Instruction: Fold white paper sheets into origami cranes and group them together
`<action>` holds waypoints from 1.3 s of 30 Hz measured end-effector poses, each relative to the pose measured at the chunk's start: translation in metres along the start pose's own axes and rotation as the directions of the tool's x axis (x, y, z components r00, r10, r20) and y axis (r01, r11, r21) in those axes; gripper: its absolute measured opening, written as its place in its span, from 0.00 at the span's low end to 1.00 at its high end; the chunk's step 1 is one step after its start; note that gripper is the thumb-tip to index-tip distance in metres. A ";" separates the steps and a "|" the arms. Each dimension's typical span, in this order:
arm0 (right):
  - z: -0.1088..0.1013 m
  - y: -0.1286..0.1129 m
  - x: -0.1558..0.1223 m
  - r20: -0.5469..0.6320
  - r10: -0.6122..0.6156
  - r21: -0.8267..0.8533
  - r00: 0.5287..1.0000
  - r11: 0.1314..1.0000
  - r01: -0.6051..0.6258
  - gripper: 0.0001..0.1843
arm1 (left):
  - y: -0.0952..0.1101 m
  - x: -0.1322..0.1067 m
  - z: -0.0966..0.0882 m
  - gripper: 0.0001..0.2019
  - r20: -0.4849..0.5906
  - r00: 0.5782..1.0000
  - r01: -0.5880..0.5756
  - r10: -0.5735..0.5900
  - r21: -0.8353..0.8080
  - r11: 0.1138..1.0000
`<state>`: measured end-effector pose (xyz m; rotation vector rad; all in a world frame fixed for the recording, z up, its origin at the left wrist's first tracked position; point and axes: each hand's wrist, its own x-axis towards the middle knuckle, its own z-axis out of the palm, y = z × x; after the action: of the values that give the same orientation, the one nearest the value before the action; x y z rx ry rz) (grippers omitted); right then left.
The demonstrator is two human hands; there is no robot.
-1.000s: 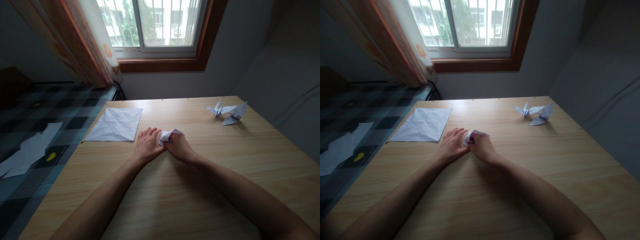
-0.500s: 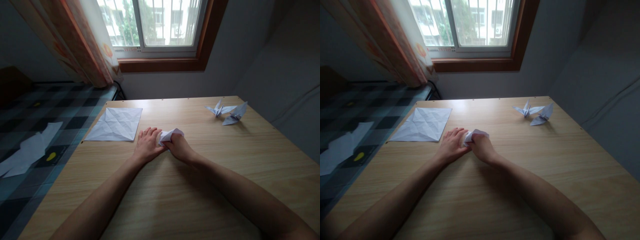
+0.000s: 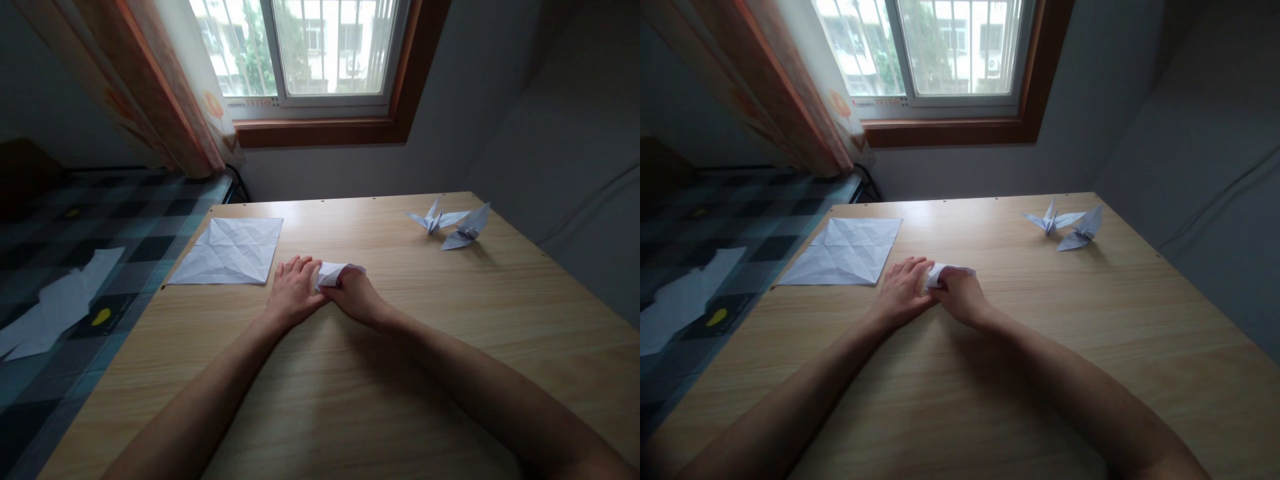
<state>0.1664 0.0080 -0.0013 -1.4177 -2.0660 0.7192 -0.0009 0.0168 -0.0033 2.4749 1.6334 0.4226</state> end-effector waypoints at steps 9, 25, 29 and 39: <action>0.005 -0.006 0.001 -0.049 0.053 -0.187 0.997 0.981 -0.061 0.10 | -0.002 0.000 0.002 0.30 0.007 1.000 -0.001 0.001 0.011 1.000; -0.032 0.036 -0.011 -0.444 -0.386 -0.104 0.809 0.918 0.382 0.26 | -0.004 -0.001 0.001 0.32 -0.051 0.996 -0.071 0.071 0.000 0.997; -0.025 0.045 -0.001 -0.346 -0.387 -0.009 0.854 0.912 0.410 0.08 | -0.008 -0.003 0.004 0.29 -0.160 0.970 -0.191 0.184 -0.029 0.981; -0.020 0.044 -0.004 -0.248 -0.340 -0.017 0.907 0.938 0.347 0.11 | -0.009 -0.003 -0.001 0.07 -0.472 0.822 -0.420 0.318 -0.125 0.899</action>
<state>0.2108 0.0202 -0.0177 -1.0266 -2.0218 0.3993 -0.0100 0.0174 -0.0050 2.6418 1.1098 1.2308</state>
